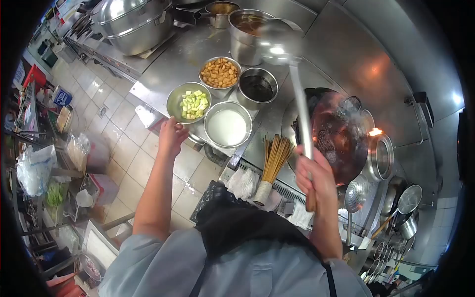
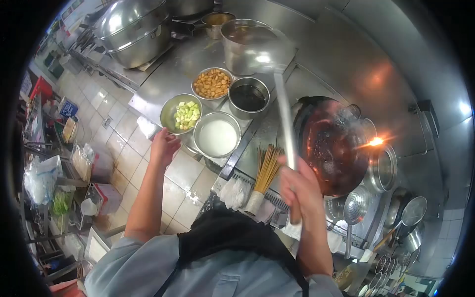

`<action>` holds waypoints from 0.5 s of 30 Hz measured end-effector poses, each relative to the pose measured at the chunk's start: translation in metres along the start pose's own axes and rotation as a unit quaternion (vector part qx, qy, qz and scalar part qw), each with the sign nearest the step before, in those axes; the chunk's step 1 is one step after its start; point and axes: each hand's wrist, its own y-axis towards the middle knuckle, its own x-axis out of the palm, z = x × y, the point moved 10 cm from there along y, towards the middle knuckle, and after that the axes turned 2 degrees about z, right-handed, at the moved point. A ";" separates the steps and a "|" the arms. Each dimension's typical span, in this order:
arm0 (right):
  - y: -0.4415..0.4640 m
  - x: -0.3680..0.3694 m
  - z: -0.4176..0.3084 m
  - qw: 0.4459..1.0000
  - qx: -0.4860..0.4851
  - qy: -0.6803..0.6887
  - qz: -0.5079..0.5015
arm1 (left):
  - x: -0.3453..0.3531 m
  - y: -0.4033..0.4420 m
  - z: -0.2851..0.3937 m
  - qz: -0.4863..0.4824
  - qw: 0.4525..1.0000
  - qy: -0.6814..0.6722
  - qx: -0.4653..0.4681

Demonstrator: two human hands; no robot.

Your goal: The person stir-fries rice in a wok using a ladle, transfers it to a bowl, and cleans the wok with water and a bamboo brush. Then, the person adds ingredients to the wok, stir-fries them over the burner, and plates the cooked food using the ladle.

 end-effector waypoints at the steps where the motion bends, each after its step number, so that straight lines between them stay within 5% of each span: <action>1: 0.014 0.022 0.000 0.999 0.021 -0.004 -0.031 | 0.004 0.000 0.002 0.015 1.000 -0.006 0.007; 5: 0.088 0.062 0.039 0.964 0.027 -0.258 -0.063 | 0.012 -0.005 0.005 0.046 0.998 -0.019 0.023; 15: 0.089 0.096 0.096 0.969 0.175 0.077 -0.155 | 0.015 0.001 0.002 -0.014 1.000 0.017 0.019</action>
